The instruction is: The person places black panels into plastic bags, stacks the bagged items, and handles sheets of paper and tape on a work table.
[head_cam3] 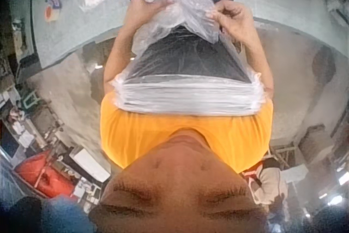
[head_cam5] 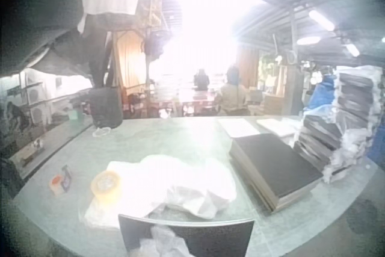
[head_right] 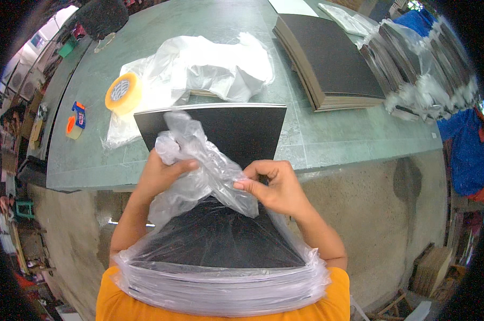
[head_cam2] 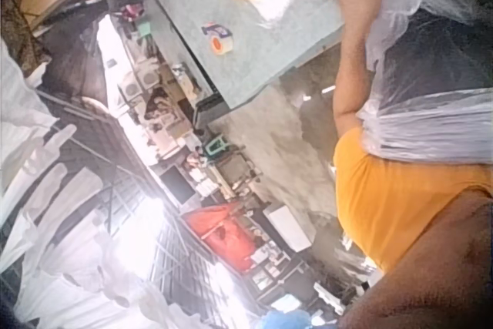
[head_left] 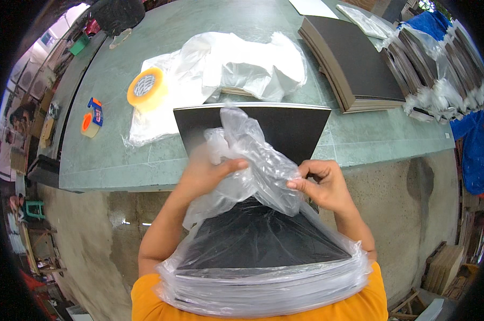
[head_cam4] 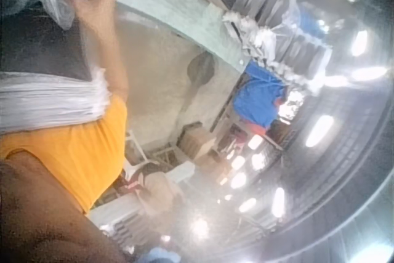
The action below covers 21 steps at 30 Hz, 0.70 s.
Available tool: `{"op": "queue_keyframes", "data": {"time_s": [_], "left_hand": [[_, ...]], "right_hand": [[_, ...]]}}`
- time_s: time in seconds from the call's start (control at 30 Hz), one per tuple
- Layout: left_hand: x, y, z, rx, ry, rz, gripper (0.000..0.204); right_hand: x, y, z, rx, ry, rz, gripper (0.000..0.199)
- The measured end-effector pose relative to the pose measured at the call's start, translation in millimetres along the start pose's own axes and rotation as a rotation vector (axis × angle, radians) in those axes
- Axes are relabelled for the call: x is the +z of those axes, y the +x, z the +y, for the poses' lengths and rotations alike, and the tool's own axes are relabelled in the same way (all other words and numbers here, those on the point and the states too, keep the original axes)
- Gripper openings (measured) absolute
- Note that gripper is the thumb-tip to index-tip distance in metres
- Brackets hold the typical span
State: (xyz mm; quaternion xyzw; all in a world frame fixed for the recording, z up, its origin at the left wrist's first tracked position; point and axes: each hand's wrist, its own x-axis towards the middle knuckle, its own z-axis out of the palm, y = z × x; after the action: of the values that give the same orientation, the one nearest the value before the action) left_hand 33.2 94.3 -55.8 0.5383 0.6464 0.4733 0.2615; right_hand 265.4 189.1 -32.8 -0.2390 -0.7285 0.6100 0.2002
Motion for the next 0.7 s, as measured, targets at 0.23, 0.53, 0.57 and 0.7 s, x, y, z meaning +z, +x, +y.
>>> {"op": "queue_keyframes", "data": {"time_s": [0.23,0.53,0.57,0.7], "left_hand": [[-36.6,-20.9,46.6,-0.204,-0.235,-0.065,0.024],[0.8,-20.0,1.0,-0.019,-0.139,-0.223,0.025],[-14.6,-28.3,-5.1,-0.259,-0.053,-0.073,0.017],[-110.2,-45.8,-65.6,-0.605,-0.621,0.617,0.026]], "right_hand": [[-3.9,0.2,-2.7,0.148,0.266,0.021,0.013],[11.3,6.1,28.3,0.086,1.058,0.117,0.022],[-2.4,-3.0,32.6,0.098,1.061,0.179,0.022],[-45.3,-28.7,46.9,0.145,0.829,0.106,0.020]]}}
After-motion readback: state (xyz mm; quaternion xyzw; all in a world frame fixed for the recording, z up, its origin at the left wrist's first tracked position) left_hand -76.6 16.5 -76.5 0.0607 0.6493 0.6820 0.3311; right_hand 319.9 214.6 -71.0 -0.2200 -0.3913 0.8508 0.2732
